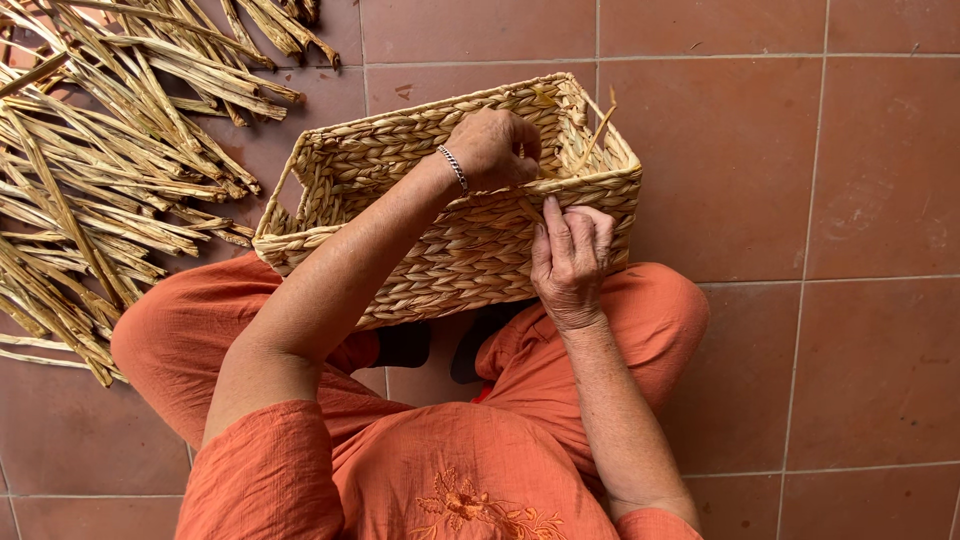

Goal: The person sits on a tiled floor with a woven water-hyacinth basket on their lap and weaves thin dried plant strips into the basket's rim, tucking and tightening each strip by hand to bind the edge, occasionally reaching to the pile of strips beside them for the next piece.

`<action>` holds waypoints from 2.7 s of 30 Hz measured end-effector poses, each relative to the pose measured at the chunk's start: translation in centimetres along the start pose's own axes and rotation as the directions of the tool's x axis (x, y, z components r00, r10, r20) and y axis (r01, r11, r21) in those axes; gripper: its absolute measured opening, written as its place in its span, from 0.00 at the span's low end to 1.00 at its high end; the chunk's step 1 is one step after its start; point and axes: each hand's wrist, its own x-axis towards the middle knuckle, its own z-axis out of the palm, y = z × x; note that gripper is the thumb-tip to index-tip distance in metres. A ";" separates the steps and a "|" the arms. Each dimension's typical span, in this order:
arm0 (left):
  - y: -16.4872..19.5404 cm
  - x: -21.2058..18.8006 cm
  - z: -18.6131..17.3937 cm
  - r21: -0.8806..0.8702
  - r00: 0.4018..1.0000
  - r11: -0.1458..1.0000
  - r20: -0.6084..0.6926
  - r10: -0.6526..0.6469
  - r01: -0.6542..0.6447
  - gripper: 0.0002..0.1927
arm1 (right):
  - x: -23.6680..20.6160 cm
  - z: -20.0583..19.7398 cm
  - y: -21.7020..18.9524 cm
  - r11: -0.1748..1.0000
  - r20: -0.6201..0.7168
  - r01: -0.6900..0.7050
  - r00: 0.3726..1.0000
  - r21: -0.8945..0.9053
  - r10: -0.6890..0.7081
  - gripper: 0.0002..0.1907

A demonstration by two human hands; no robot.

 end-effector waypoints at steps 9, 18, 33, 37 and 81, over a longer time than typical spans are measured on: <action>-1.5 2.5 1.5 -0.434 0.883 0.838 0.172 0.436 -0.329 0.03 | 0.7 -0.2 -0.5 0.999 0.002 -0.027 1.000 0.022 0.027 0.15; -1.8 3.3 1.5 -0.505 0.912 0.862 0.332 0.241 -0.044 0.08 | 0.6 0.4 0.0 0.995 -0.019 -0.096 0.995 0.042 0.097 0.09; -2.3 2.9 1.3 -0.584 0.844 0.808 0.394 0.364 -0.075 0.07 | 0.7 0.6 0.1 0.987 -0.040 -0.148 0.988 0.062 0.150 0.08; -2.4 3.1 1.6 -0.644 0.881 0.765 0.354 0.314 -0.014 0.07 | 0.9 0.7 0.2 0.975 -0.027 -0.211 0.977 0.070 0.213 0.11; -0.8 -4.4 2.0 -0.223 0.970 0.949 -0.143 0.195 -0.223 0.08 | 3.8 -15.9 5.8 0.047 0.544 -0.640 0.687 0.767 0.481 0.11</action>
